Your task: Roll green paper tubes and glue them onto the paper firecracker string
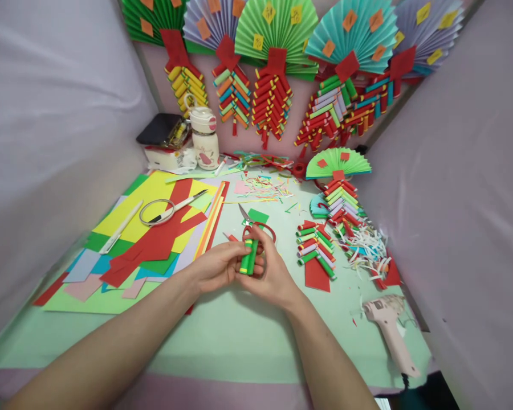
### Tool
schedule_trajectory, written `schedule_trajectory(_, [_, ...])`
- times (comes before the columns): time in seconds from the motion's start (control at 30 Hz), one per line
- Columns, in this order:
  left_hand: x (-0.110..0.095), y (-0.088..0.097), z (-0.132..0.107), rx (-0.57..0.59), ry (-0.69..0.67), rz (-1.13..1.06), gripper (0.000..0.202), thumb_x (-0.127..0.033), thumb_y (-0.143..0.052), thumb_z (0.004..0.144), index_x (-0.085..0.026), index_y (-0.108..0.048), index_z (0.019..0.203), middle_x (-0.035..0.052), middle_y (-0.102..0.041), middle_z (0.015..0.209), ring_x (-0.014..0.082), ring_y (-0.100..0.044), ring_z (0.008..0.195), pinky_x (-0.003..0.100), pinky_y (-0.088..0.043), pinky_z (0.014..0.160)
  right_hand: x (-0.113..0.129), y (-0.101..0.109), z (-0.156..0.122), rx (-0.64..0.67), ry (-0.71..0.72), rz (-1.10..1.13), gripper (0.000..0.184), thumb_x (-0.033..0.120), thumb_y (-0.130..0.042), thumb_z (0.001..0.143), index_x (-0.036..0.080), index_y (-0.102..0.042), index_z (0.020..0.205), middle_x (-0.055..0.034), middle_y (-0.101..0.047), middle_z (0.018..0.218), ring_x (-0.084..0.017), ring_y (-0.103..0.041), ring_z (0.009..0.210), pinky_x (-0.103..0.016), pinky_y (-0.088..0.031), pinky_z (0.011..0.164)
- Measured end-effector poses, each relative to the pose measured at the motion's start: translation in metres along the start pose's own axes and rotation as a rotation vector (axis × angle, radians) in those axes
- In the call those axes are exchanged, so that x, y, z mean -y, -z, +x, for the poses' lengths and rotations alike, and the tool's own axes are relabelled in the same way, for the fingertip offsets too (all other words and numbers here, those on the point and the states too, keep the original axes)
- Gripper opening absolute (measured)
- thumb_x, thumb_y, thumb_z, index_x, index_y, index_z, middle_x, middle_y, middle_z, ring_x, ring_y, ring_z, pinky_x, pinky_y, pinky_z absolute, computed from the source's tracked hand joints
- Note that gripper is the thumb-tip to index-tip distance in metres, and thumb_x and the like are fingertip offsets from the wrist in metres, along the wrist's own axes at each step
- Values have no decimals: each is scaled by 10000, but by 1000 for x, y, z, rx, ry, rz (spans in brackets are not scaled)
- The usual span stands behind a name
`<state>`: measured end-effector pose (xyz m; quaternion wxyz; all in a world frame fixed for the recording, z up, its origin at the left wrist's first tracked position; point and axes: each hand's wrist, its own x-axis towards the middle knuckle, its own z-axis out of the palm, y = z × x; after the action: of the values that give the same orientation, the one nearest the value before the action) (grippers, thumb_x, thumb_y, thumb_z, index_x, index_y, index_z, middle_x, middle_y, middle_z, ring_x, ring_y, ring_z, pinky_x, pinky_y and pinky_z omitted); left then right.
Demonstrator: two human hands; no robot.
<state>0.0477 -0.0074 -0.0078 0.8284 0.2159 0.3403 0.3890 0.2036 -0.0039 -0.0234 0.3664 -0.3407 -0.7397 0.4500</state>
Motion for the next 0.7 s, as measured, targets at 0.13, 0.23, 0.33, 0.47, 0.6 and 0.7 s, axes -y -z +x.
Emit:
schedule_trajectory(0.13, [0, 0, 0, 27, 27, -5, 255, -137, -485, 844, -84, -617, 1056, 135, -723, 821, 183, -696, 662, 264, -540, 600, -3, -2, -3, -29, -25, 22, 862, 176, -695, 718, 282, -228, 1435, -92, -436, 1355, -234, -479, 1232, -370, -465, 982])
schedule_trajectory(0.23, [0, 1, 1, 50, 38, -34, 234, -134, -483, 847, -72, -629, 1019, 130, -719, 796, 183, -696, 668, 274, -544, 641, -4, -3, -5, -35, -33, 56, 870, 181, -691, 729, 289, -210, 1446, -90, -426, 1371, -231, -476, 1236, -367, -469, 980])
schedule_trajectory(0.33, [0, 4, 2, 86, 51, -97, 217, -130, -498, 839, -69, -637, 993, 125, -717, 804, 178, -694, 677, 269, -539, 665, -4, -4, -5, -51, -30, 92, 864, 185, -686, 735, 294, -211, 1449, -90, -416, 1380, -234, -464, 1247, -378, -461, 993])
schedule_trajectory(0.47, [2, 6, 2, 136, 93, -188, 222, -162, -512, 851, -75, -639, 1011, 117, -716, 832, 177, -692, 708, 259, -526, 671, 0, -7, -6, -85, -53, 185, 865, 237, -718, 720, 306, -240, 1437, -90, -417, 1375, -248, -454, 1256, -394, -471, 987])
schedule_trajectory(0.6, [5, 7, 1, 189, 90, -277, 210, -169, -508, 868, -82, -648, 998, 110, -717, 843, 181, -699, 755, 269, -517, 722, 6, -9, -6, -129, -77, 270, 877, 318, -751, 702, 326, -250, 1422, -86, -431, 1369, -253, -460, 1259, -410, -470, 988])
schedule_trajectory(0.7, [9, 6, 0, 256, 93, -376, 197, -181, -515, 881, -82, -651, 985, 112, -719, 863, 179, -699, 811, 275, -500, 806, 7, -11, -7, -163, -83, 319, 895, 403, -754, 694, 338, -241, 1424, -85, -446, 1368, -268, -460, 1266, -439, -460, 993])
